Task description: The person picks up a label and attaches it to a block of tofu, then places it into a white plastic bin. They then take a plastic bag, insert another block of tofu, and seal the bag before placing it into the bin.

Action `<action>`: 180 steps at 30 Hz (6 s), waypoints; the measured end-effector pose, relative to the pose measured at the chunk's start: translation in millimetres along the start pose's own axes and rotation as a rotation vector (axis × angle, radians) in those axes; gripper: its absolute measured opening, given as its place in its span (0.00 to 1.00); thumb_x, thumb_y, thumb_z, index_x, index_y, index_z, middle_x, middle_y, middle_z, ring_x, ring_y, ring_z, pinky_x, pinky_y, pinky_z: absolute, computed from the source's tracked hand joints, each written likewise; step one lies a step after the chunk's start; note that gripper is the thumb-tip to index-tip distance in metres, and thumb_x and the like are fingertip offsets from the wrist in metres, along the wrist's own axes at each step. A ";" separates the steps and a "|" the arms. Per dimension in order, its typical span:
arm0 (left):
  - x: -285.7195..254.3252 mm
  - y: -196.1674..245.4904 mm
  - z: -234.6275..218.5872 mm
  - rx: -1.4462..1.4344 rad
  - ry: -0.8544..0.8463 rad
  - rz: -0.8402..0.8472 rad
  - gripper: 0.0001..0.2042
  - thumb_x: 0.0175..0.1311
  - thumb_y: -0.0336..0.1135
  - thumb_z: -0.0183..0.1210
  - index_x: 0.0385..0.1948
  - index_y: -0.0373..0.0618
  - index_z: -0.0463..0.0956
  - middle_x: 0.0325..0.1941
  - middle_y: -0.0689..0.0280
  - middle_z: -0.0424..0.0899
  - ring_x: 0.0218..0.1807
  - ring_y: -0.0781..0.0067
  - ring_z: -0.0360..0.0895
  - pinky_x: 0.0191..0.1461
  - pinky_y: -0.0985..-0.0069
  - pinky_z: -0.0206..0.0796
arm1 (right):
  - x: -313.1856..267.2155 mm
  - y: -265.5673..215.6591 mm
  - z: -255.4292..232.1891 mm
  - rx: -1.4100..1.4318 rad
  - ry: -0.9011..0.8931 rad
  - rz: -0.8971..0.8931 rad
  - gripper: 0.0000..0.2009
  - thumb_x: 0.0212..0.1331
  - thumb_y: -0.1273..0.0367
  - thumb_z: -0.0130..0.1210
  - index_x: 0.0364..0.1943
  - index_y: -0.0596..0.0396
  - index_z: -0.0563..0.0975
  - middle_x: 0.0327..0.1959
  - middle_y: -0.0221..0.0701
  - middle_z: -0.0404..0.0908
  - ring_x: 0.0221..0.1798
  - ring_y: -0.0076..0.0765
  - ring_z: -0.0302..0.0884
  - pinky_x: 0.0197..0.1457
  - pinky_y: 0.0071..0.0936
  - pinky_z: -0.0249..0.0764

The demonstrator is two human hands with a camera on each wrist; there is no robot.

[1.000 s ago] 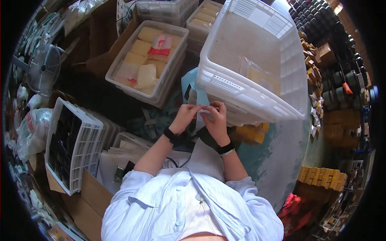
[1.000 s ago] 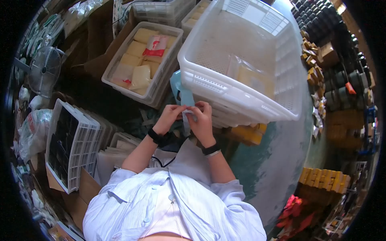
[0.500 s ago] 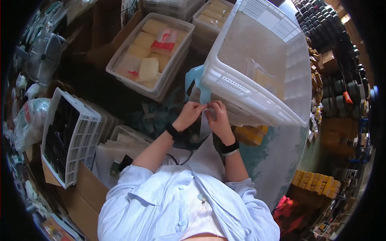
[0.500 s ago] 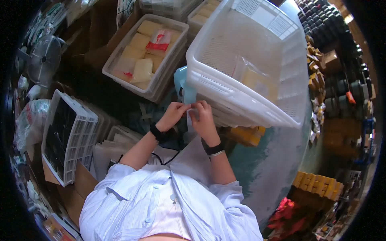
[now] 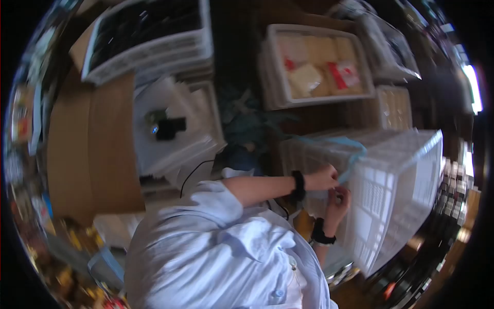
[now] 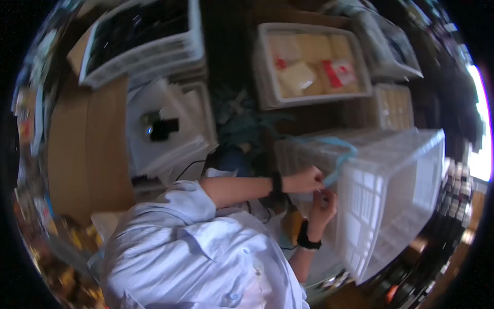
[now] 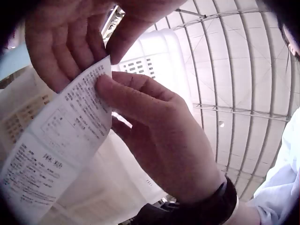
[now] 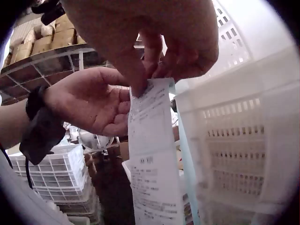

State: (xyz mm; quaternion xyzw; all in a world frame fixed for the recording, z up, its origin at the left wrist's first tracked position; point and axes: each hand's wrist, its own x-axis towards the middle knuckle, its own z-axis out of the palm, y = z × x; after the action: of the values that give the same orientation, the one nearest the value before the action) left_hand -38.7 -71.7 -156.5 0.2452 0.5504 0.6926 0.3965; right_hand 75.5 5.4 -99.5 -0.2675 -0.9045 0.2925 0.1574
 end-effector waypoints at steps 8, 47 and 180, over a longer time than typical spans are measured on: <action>-6.5 -15.4 21.8 -0.031 0.216 0.004 0.10 0.48 0.32 0.55 0.24 0.32 0.77 0.26 0.45 0.80 0.30 0.52 0.79 0.36 0.63 0.69 | 17.8 22.1 -13.0 -0.010 -0.293 -0.099 0.05 0.52 0.77 0.57 0.30 0.57 0.73 0.29 0.28 0.71 0.34 0.27 0.68 0.38 0.23 0.65; 36.9 45.2 -157.7 -0.190 0.386 -0.204 0.10 0.60 0.28 0.57 0.43 0.38 0.75 0.35 0.66 0.82 0.36 0.82 0.78 0.41 0.83 0.69 | 130.5 -34.9 122.3 0.958 -0.148 0.442 0.06 0.59 0.72 0.58 0.35 0.61 0.75 0.30 0.24 0.77 0.34 0.17 0.72 0.38 0.16 0.69; 65.5 114.3 -100.0 0.147 0.096 0.010 0.08 0.64 0.34 0.53 0.34 0.39 0.75 0.27 0.61 0.82 0.26 0.75 0.80 0.31 0.80 0.73 | 18.8 -13.6 -249.6 0.988 0.505 0.341 0.20 0.62 0.60 0.52 0.52 0.61 0.71 0.46 0.34 0.79 0.46 0.31 0.78 0.50 0.30 0.76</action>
State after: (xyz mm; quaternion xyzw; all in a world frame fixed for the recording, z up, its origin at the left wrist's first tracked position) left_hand -185.2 -83.9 -80.8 0.2428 0.6168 0.6635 0.3470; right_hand 165.1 117.9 105.8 -0.3655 -0.5393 0.6284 0.4250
